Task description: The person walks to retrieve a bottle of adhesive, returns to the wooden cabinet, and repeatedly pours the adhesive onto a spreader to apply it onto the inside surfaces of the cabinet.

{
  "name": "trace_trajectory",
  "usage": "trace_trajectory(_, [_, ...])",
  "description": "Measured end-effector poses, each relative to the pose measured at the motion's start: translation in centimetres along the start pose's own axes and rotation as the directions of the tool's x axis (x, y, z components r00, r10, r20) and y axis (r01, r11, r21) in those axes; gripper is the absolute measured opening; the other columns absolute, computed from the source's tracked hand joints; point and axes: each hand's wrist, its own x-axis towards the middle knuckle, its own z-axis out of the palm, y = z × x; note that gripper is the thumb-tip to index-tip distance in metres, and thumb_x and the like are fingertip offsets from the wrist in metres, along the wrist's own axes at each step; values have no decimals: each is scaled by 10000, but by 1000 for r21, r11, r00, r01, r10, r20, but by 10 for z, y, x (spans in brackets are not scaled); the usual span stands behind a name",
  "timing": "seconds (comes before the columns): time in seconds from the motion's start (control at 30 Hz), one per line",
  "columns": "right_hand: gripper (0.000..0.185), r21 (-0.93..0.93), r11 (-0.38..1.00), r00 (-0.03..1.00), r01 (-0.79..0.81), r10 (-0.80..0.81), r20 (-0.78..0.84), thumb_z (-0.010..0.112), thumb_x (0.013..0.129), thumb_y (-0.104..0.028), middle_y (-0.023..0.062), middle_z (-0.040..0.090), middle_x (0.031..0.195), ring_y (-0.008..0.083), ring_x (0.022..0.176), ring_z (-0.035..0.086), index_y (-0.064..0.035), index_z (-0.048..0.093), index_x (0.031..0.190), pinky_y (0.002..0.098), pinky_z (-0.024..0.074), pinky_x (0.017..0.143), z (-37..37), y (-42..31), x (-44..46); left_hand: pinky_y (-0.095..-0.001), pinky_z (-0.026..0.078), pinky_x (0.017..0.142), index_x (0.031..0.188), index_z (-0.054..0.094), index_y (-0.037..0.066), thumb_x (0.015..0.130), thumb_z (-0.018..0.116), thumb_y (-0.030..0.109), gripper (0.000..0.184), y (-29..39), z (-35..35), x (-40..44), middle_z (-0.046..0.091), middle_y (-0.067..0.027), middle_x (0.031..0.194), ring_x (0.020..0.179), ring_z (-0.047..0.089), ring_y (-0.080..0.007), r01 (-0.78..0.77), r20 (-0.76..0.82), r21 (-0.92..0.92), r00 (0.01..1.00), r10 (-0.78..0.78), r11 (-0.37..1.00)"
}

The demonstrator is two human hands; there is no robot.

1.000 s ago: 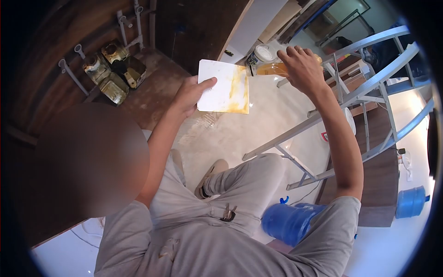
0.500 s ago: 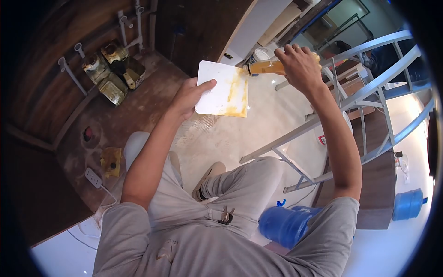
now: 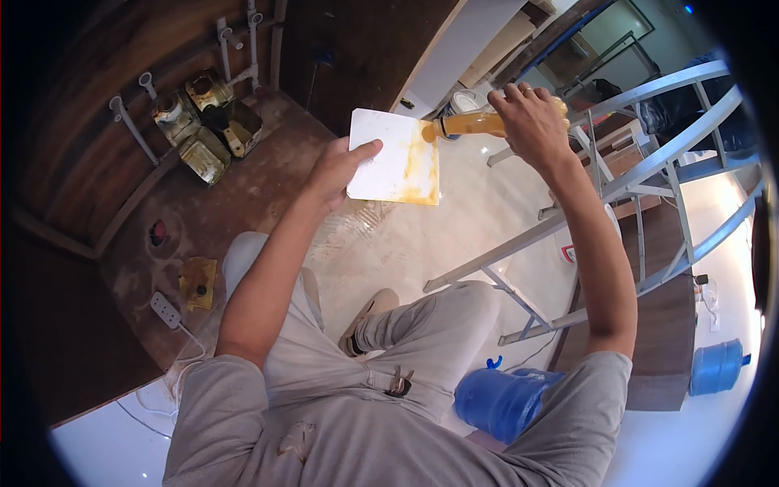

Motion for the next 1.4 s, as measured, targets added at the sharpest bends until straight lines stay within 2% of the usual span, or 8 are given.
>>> trace_trajectory(0.23, [233, 30, 999, 999, 19, -18, -40, 618, 779, -145, 45, 579, 933, 197, 977, 558, -117, 556, 1001, 332, 407, 773, -1, -9, -9, -299, 540, 738, 1077, 551, -92, 879, 575, 136, 303, 1, -4, 1, 635, -149, 1009, 870, 652, -191, -19, -51, 5, 999, 20, 1000])
trace_trajectory(0.33, [429, 123, 992, 1000, -3, 0, 21, 724, 670, -115, 63, 551, 937, 228, 968, 537, -104, 492, 1031, 350, 405, 830, -9, -13, -13, -298, 536, 753, 1085, 546, -92, 879, 573, 135, 307, 2, -4, 1, 630, -147, 1025, 890, 647, -194, -29, -83, -23, 996, 27, 999])
trace_trajectory(0.43, [480, 134, 991, 999, -22, 17, 42, 742, 647, -112, 65, 552, 941, 234, 968, 536, -105, 485, 1052, 356, 408, 827, -9, -16, -18, -299, 533, 767, 1090, 541, -89, 879, 569, 126, 302, 5, -2, -1, 627, -143, 1032, 904, 645, -197, -19, -118, -46, 993, 13, 999])
trace_trajectory(0.83, [456, 433, 890, 988, -144, 105, 112, 739, 654, -156, 88, 577, 922, 273, 927, 564, -103, 550, 1065, 395, 442, 807, -8, -31, -37, -327, 531, 832, 1142, 509, -76, 883, 572, 132, 338, 6, -10, 3, 606, -159, 1088, 949, 634, -223, 9, -66, -144, 998, -19, 989])
trace_trajectory(1.03, [445, 480, 847, 972, -230, 175, 158, 738, 649, -169, 103, 583, 906, 288, 937, 566, -86, 553, 1046, 406, 452, 783, -2, -33, -48, -329, 530, 820, 1115, 523, -76, 874, 569, 118, 313, 0, -15, 6, 610, -160, 1068, 950, 633, -232, 8, -27, -286, 999, -17, 958])
trace_trajectory(1.2, [480, 619, 708, 936, -339, 189, 297, 759, 627, -206, 132, 587, 906, 327, 883, 578, -65, 556, 1038, 421, 467, 755, 7, -45, -57, -320, 519, 839, 1103, 525, -76, 866, 586, 117, 311, -8, -31, 15, 611, -156, 1068, 959, 628, -220, 108, -10, -314, 993, -117, 943])
trace_trajectory(1.27, [501, 712, 615, 937, -340, 158, 311, 765, 626, -222, 158, 587, 909, 351, 859, 580, -51, 550, 1045, 432, 471, 746, 21, -51, -63, -314, 523, 831, 1109, 529, -71, 867, 593, 127, 319, 2, -31, 11, 614, -149, 1069, 950, 632, -212, 158, 38, -256, 987, -154, 954])
trace_trajectory(1.4, [513, 717, 600, 935, -354, 231, 268, 768, 626, -216, 157, 582, 902, 352, 856, 580, -53, 544, 1059, 435, 465, 740, 28, -61, -67, -310, 529, 826, 1132, 520, -73, 869, 598, 139, 347, 20, -35, -1, 610, -150, 1086, 951, 635, -207, 206, 94, -96, 976, -197, 974])
